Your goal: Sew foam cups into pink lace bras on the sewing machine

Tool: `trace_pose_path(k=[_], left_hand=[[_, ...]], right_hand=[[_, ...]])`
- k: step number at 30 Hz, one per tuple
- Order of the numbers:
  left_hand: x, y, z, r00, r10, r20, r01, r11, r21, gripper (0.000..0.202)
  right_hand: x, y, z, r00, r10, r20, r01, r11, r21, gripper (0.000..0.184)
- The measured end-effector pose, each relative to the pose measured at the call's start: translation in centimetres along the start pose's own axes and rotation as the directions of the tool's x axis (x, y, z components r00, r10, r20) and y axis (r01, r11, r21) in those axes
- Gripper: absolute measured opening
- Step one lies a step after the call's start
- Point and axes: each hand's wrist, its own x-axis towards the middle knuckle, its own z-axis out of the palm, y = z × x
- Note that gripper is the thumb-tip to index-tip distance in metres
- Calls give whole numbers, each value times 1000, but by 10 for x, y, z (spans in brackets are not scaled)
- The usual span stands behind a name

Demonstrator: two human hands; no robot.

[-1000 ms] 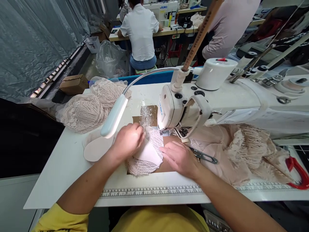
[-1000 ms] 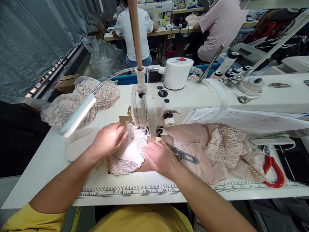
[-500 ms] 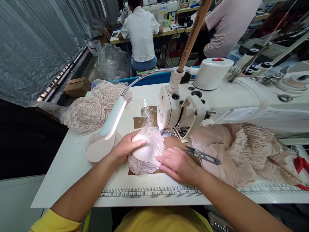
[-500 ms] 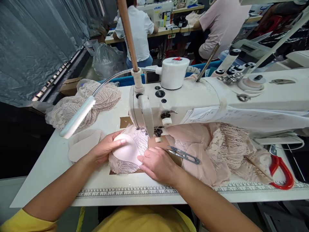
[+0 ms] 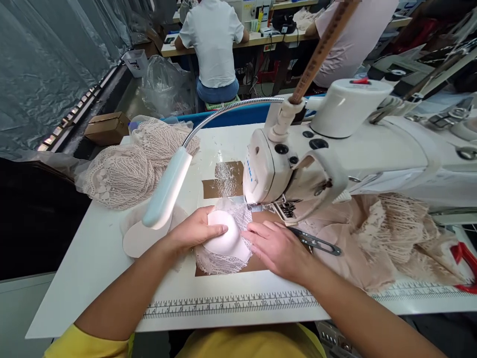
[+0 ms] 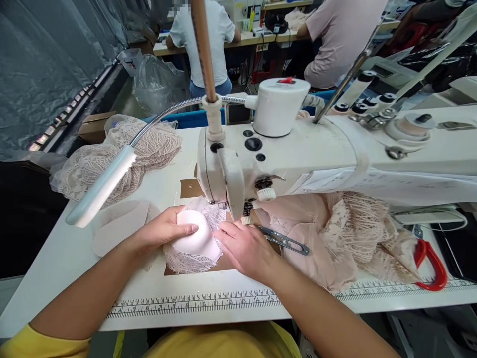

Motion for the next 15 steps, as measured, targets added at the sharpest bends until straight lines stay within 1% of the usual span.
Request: trace_pose_path(k=[2,8,12,15], left_hand=[[1,0,1,1000,-24,2,24,999,21,49],[5,-1,1,998,-59,22,57,996,68,41],[6,-1,3,998,-50,39,47,996,72,39],[7,-3,1,999,-27,32,23,993,113,39]], right_hand=[[0,0,2,1000,10,0,-10,1000,-26,24],[-2,5,8,992,84,-91,-90,994,-68,23],[0,5,6,992,93,-80,-99,993,-67,24],[1,5,6,991,101,-84,-106,993,-59,24]])
